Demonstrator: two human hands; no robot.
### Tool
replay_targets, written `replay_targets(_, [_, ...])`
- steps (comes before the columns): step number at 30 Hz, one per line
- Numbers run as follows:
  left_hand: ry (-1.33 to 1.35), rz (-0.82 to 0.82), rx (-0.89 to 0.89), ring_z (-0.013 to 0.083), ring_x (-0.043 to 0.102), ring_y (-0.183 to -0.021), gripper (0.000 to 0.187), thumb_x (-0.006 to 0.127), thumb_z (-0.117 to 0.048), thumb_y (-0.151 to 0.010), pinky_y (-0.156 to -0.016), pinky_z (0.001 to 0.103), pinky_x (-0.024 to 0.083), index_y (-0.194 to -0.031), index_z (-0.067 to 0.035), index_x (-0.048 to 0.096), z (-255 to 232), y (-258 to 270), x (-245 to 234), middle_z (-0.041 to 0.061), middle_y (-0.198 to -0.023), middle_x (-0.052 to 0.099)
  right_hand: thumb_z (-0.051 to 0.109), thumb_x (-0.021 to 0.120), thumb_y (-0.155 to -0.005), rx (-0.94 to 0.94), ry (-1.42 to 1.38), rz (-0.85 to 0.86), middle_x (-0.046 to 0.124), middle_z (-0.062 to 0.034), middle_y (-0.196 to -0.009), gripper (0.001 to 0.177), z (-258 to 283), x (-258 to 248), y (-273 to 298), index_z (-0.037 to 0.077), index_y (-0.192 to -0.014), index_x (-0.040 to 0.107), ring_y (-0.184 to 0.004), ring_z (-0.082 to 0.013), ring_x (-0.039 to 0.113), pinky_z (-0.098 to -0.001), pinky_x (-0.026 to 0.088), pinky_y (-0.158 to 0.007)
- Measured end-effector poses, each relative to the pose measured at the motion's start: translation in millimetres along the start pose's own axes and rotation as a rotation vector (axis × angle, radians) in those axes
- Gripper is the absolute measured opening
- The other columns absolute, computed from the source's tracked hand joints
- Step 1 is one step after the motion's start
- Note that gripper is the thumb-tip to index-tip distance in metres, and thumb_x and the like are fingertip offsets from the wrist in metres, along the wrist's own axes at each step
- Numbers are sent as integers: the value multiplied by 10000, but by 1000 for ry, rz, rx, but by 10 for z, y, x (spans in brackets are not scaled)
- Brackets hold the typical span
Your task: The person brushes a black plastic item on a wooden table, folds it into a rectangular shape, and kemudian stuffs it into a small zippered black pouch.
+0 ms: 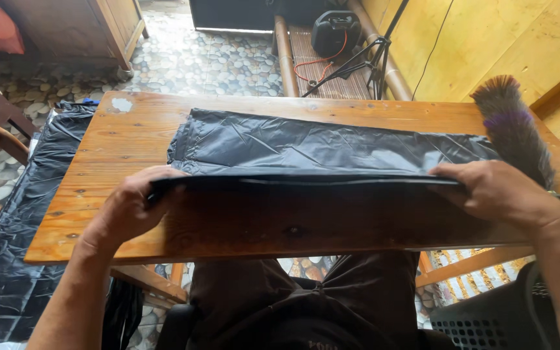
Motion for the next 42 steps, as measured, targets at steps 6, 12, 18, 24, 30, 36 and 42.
replay_targets(6, [-61, -74, -548, 100, 624, -838, 291, 673, -303, -972, -701, 323, 493, -1079, -44, 751, 156, -295, -70, 9, -859, 726, 505, 697, -891, 292, -159, 207, 825, -3, -1135, 378, 369, -739, -59, 371, -1242, 745, -998, -201, 767, -336, 548, -908])
replay_targets(12, [29, 20, -786, 124, 681, -934, 404, 689, -333, -929, -806, 310, 532, -1265, -111, 726, 87, -828, -175, 2, -1050, 777, 701, 588, -881, 303, 30, 116, 752, -103, -1286, 656, 203, -689, -536, 300, -1400, 597, -1187, -296, 711, -445, 565, -989])
replay_targets(18, [-71, -57, -682, 135, 703, -1017, 402, 725, -383, -916, -896, 286, 500, -1233, -137, 734, 656, -1021, 2, 36, -1081, 780, 629, 583, -930, -2, -5, -317, 728, -109, -1294, 612, -296, 215, -1167, 165, -1319, 671, -1194, -393, 665, -487, 425, -1118])
replay_targets(24, [-536, 28, -752, 391, 649, -1182, 712, 627, -694, -865, -917, 572, 514, -1367, -190, 658, 1248, -1085, 312, 128, -1254, 719, 586, 589, -958, -68, -16, -539, 727, -84, -1246, 498, -410, 814, -1569, 211, -1267, 698, -1190, -305, 652, -516, 346, -1168])
replay_targets(30, [-822, 86, -634, 400, 595, -1258, 609, 636, -542, -937, -1105, 547, 387, -1339, -86, 606, 1441, -1193, 662, 187, -1266, 643, 680, 512, -1002, 58, -168, -332, 709, -34, -1221, 528, -416, 1076, -1731, 312, -1355, 648, -1260, -222, 626, -501, 283, -1268])
replay_targets(36, [-519, 326, -432, 424, 375, -1491, 897, 405, -769, -955, -1214, 607, 233, -1527, -83, 485, 525, -1570, 945, 268, -1576, 438, 578, 547, -1013, 38, -50, -451, 651, -47, -1311, 510, 47, 1024, -1774, 324, -1451, 606, -1333, -237, 579, -605, 249, -1246])
replay_targets(42, [-556, 425, -477, 370, 369, -1505, 893, 312, -776, -966, -1230, 610, 185, -1571, -126, 415, 717, -1715, 1299, 206, -1582, 447, 632, 516, -981, -418, -278, -514, 572, -217, -1456, 667, 1547, 436, -1370, 178, -1464, 586, -1440, -413, 444, -638, 241, -1192])
Point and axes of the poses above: each hand's wrist, its own y-axis away from the middle knuckle, its own x-axis out of the palm, z = x × y, the point moved 1 cm from there along -y, towards the middle knuckle
